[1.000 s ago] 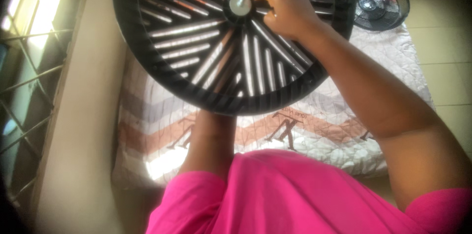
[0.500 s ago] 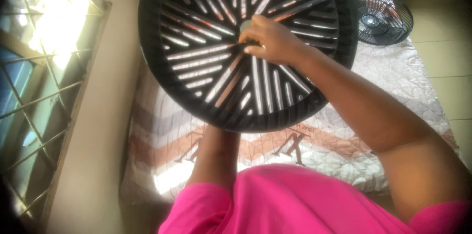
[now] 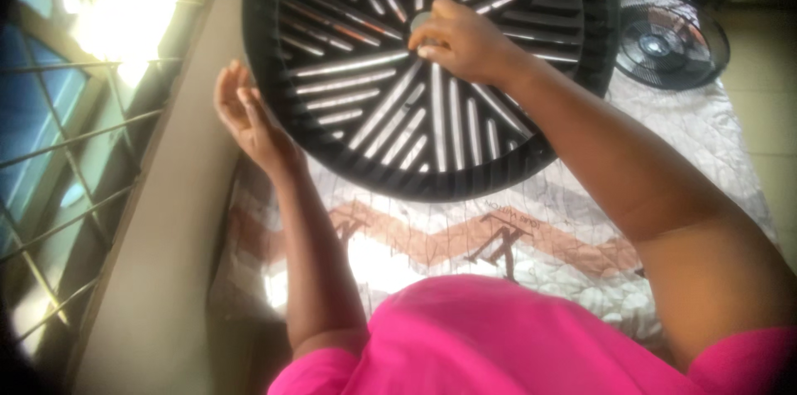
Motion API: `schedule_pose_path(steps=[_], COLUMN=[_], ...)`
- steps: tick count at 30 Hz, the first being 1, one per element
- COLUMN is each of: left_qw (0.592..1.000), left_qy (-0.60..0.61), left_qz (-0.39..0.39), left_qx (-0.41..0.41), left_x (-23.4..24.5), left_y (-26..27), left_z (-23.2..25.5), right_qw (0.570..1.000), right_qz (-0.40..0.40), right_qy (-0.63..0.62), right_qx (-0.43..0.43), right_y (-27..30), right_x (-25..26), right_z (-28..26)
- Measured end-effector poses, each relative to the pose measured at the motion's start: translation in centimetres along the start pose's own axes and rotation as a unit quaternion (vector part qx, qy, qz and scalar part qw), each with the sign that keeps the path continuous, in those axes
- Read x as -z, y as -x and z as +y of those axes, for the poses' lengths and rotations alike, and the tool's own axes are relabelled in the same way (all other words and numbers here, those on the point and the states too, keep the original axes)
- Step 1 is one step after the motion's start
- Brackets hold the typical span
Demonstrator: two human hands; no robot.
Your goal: The person assembles a standing fan by connecting the motor housing to the pole, attaching the fan blade to the motor, and securing the front grill to the pole. The person uses their hands to align and tighten the components.
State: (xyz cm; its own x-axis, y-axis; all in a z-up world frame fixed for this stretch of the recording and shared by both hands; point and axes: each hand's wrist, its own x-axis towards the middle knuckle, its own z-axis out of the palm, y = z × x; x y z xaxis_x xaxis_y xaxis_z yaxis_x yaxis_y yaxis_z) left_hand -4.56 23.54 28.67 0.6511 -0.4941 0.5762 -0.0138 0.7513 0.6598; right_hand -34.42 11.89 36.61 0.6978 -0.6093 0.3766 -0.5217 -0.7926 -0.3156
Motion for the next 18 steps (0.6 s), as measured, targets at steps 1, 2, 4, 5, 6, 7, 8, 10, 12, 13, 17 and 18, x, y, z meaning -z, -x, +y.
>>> schedule_pose_path(steps=[1,2,4,5,6,7,8,10,12,13,17,18], left_qw=[0.994,0.976,0.967,0.957,0.933,0.905,0.892,0.858,0.815,0.801,0.742,0.725], left_qy=[-0.092,-0.183,-0.168,-0.159,-0.205,-0.25,-0.268,-0.322,-0.362,-0.368,-0.421,-0.441], left_qz=[-0.008,-0.015,-0.134,-0.193,-0.234,-0.272,-0.289,-0.366,-0.435,-0.445,-0.489,-0.502], left_qx=[-0.059,-0.117,-0.137,-0.147,-0.18,-0.211,-0.221,-0.162,-0.127,-0.159,-0.181,-0.167], left_x=[-0.5,-1.2,-2.3,-2.9,-3.6,-4.4,-4.9,-6.3,-7.3,-7.7,-8.6,-8.8], left_y=[0.1,0.5,1.6,2.2,3.1,4.3,5.6,8.6,10.4,11.1,11.9,12.0], left_z=[2.0,3.8,6.6,7.5,8.2,8.6,9.1,9.8,10.5,11.0,12.6,12.9], right_qw=[1.0,1.0,1.0,1.0,1.0,1.0,1.0,1.0,1.0,0.999,1.0,0.999], right_qz=[0.001,0.002,-0.005,-0.007,-0.004,-0.002,0.001,0.01,0.01,0.003,0.02,0.032], right_qy=[0.003,0.007,0.005,0.004,-0.001,-0.006,-0.012,0.005,0.005,-0.003,0.004,0.002], right_qx=[0.003,0.006,-0.004,-0.009,-0.007,-0.005,-0.003,-0.004,-0.019,-0.034,-0.016,-0.008], right_y=[-0.1,-0.2,-0.3,-0.3,-0.2,0.0,0.1,0.3,0.4,0.7,1.5,1.7], right_x=[0.1,0.1,0.2,0.3,0.5,0.5,0.6,0.9,1.2,1.3,1.0,0.9], right_z=[0.0,-0.1,-0.3,-0.4,-0.4,-0.5,-0.4,-0.4,-0.3,-0.3,0.0,0.0])
